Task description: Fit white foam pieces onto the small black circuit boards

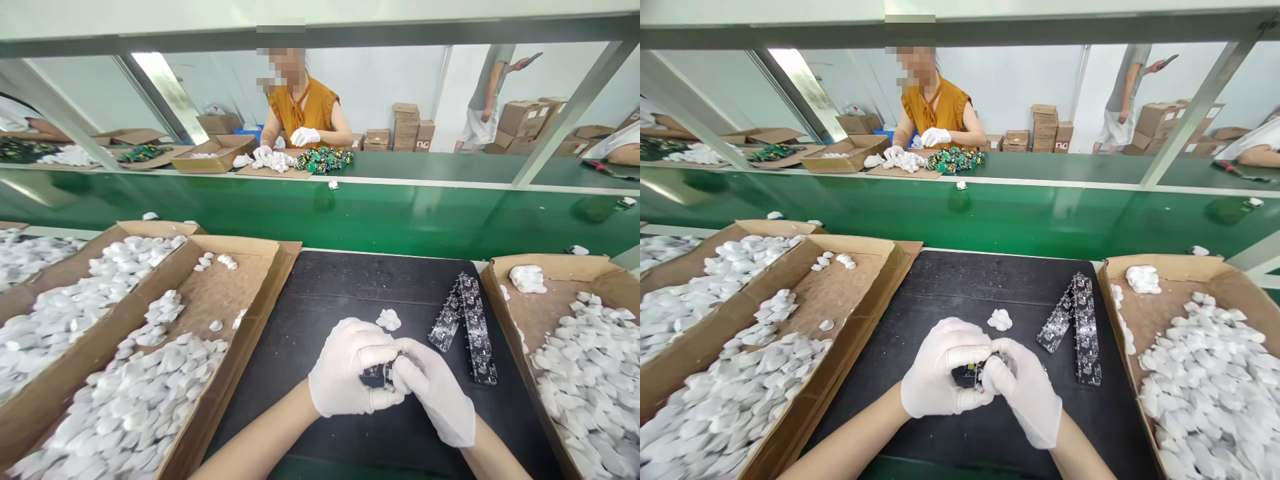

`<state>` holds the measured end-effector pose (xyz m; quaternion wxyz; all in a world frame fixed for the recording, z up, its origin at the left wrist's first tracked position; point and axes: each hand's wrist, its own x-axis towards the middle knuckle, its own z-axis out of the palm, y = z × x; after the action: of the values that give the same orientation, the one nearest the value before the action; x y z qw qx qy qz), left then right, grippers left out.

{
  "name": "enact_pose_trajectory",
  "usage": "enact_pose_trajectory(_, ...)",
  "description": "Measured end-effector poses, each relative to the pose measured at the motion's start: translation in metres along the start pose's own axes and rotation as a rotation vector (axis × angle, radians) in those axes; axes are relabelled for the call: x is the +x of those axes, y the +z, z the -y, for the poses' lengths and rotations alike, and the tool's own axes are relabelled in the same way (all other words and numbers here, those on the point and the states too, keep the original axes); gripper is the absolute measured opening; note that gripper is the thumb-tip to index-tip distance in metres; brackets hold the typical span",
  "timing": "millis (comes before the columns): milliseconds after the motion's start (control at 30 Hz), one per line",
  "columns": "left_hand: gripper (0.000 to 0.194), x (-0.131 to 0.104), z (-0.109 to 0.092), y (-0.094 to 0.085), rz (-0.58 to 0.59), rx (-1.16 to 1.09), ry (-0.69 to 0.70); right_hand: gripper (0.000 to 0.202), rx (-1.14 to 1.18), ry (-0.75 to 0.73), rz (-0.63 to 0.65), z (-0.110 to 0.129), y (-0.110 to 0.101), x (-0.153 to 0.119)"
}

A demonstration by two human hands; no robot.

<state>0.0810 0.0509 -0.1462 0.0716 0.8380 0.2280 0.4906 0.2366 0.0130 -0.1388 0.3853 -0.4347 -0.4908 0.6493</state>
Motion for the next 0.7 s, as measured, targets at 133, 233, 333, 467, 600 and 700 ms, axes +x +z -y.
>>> enact_pose_trajectory(133, 0.035, 0.002, -0.001, 0.000, -0.024, -0.059, -0.045, 0.040, 0.033, -0.023, -0.013, -0.001, -0.002, -0.002)
enact_pose_trajectory(233, 0.034, 0.002, 0.000, -0.001, -0.040, -0.009, -0.070, 0.039, -0.074, -0.067, 0.043, 0.005, -0.004, -0.003)
enact_pose_trajectory(333, 0.040, 0.000, 0.000, -0.003, -0.049, -0.001, -0.076, 0.043, -0.115, -0.092, 0.088, 0.010, -0.004, -0.003)
enact_pose_trajectory(467, 0.043, -0.002, -0.001, -0.005, -0.004, -0.069, -0.150, 0.038, 0.035, -0.022, 0.143, 0.009, -0.003, -0.001)
enact_pose_trajectory(600, 0.038, -0.002, -0.004, -0.003, -0.004, -0.099, -0.176, 0.032, 0.052, 0.017, 0.074, 0.004, -0.002, -0.002)
enact_pose_trajectory(700, 0.031, 0.000, -0.005, 0.000, 0.015, -0.089, -0.194, 0.027, -0.039, 0.006, -0.005, 0.002, -0.002, -0.002)
